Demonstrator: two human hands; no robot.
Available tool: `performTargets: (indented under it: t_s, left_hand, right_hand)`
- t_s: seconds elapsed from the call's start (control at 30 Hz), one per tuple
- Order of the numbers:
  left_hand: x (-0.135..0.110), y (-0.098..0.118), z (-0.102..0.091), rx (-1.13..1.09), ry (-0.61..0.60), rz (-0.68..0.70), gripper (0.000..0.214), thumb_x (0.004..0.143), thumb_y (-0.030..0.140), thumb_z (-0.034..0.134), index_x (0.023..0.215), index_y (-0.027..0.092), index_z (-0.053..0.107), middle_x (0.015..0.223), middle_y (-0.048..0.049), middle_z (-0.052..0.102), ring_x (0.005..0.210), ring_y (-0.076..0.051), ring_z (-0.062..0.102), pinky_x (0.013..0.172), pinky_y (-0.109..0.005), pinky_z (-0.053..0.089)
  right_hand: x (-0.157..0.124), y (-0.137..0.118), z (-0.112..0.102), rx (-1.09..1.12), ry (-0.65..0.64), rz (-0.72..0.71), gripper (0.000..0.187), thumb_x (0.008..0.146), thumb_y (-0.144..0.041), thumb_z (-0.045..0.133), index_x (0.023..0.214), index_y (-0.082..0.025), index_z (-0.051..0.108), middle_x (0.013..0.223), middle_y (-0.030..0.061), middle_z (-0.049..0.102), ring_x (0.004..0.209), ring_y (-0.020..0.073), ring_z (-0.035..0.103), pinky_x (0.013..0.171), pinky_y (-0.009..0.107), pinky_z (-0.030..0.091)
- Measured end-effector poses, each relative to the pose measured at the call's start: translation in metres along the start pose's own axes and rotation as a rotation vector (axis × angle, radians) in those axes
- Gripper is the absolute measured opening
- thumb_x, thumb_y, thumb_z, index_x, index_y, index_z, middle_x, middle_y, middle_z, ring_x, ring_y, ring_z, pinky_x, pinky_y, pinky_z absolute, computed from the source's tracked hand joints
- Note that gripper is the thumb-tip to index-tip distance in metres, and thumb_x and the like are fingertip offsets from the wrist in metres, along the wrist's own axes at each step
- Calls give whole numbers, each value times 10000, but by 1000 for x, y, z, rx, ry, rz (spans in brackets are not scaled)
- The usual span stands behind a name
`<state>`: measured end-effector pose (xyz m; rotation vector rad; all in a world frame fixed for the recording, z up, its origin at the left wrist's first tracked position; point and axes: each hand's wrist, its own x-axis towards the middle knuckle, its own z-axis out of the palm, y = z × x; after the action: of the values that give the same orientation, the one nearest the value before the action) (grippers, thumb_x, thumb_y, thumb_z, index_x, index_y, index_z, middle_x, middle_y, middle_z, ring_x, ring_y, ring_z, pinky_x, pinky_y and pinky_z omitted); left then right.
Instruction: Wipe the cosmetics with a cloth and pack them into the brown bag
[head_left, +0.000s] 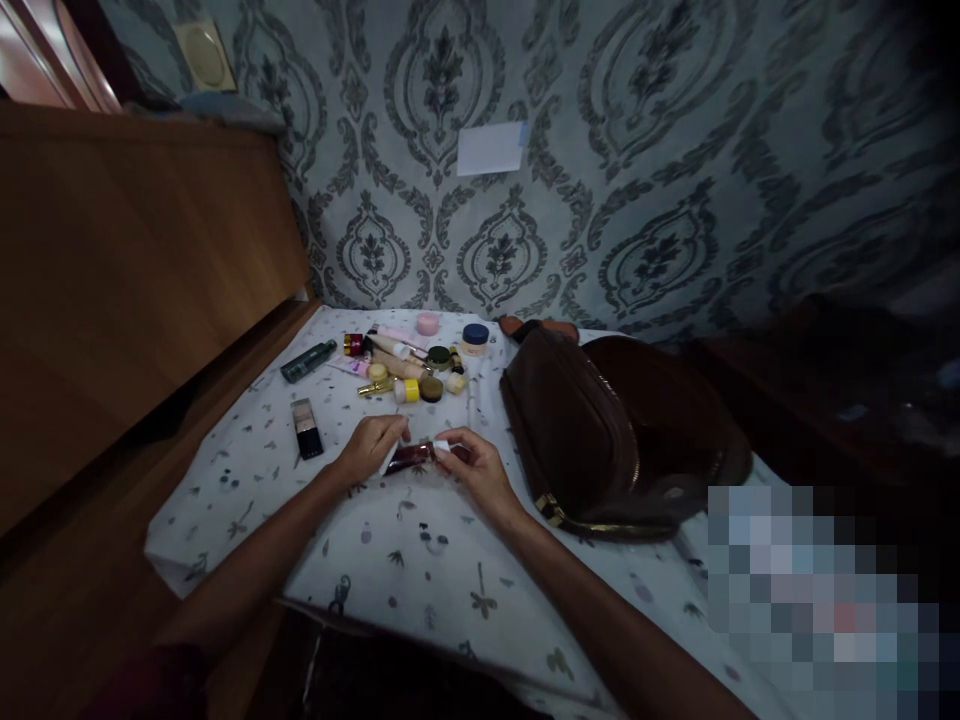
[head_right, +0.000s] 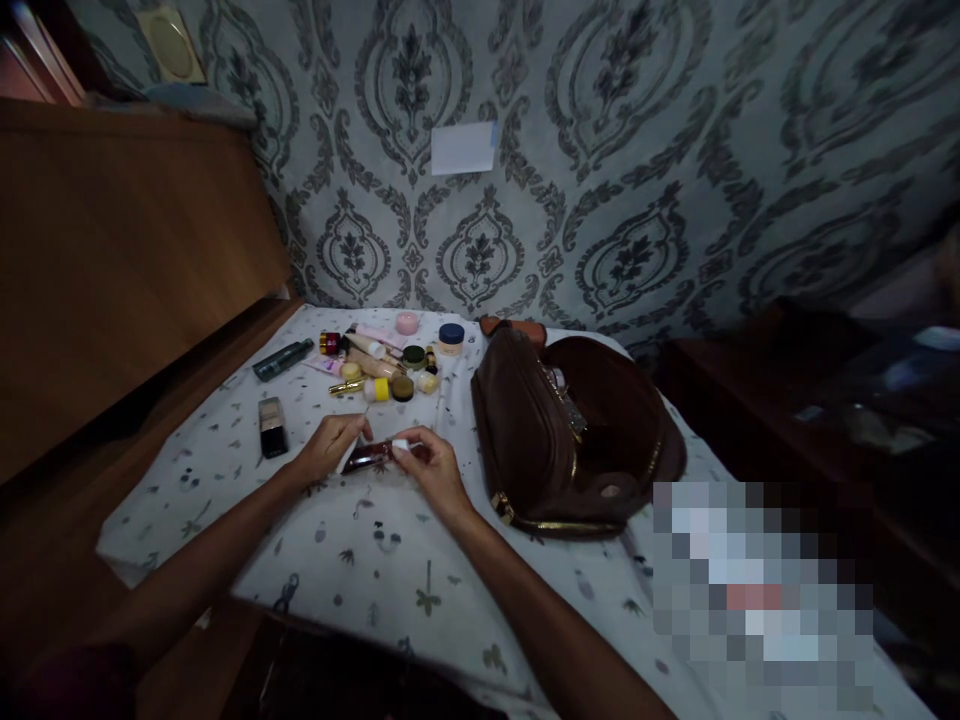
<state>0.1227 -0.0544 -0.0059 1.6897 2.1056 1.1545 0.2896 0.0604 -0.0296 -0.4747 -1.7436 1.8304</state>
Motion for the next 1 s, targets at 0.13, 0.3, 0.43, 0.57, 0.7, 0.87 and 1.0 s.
performTargets:
  t_s: [0.13, 0.3, 0.43, 0.57, 0.7, 0.87, 1.0]
  left_hand:
    - [0, 2, 0, -88, -104, 42, 478, 975, 455, 298, 901, 158, 665, 888, -63, 709, 860, -203, 642, 814, -299, 449]
    - [-1, 4, 1, -82, -4, -8, 435, 982, 452, 306, 969, 167, 635, 857, -36, 671, 819, -193, 616, 784, -294, 443]
    - [-1, 3, 1, -58, 74, -10, 402, 978, 442, 351, 821, 176, 608, 715, -2, 609, 709, -164, 579, 705, -266, 420]
    - [-3, 5, 4, 7, 106, 73, 381, 975, 411, 375, 789, 174, 607, 699, -15, 589, 693, -166, 563, 687, -273, 409]
    - [-5, 14, 6, 68, 70, 193, 345, 978, 374, 372, 890, 173, 638, 833, -66, 650, 829, -200, 591, 785, -307, 423]
    - [-3, 20, 2, -110, -188, 122, 379, 987, 437, 354, 1050, 179, 624, 1020, -74, 675, 957, -208, 610, 860, -310, 433]
    - [-2, 16, 5, -246, -295, 19, 457, 983, 511, 303, 902, 170, 596, 822, -21, 616, 796, -176, 575, 733, -280, 430]
  right_hand:
    - [1, 2, -3, -12, -12, -19, 295, 712, -438, 754, 888, -210, 694, 762, -7, 630, 651, 139, 547, 604, 252, 412]
    - [2, 6, -4, 39, 12, -2, 372, 695, -416, 778, 1003, -224, 695, 844, 4, 648, 706, 149, 580, 654, 269, 454]
    - [3, 8, -3, 112, 31, 38, 406, 656, -394, 814, 996, -216, 681, 889, 22, 670, 770, 163, 614, 707, 282, 486]
    - [5, 11, -4, 118, 32, 43, 377, 641, -403, 824, 928, -206, 680, 828, 18, 685, 741, 165, 614, 695, 285, 488]
    - [4, 9, -5, 67, 12, -13, 338, 667, -401, 809, 922, -215, 688, 797, 3, 673, 713, 154, 597, 680, 279, 476]
    - [2, -4, -7, 9, -65, -106, 315, 709, -410, 784, 952, -225, 705, 885, 21, 693, 792, 172, 614, 746, 302, 486]
    - [0, -9, -5, -65, -101, -180, 312, 738, -407, 764, 995, -237, 719, 972, 38, 695, 826, 179, 613, 770, 318, 493]
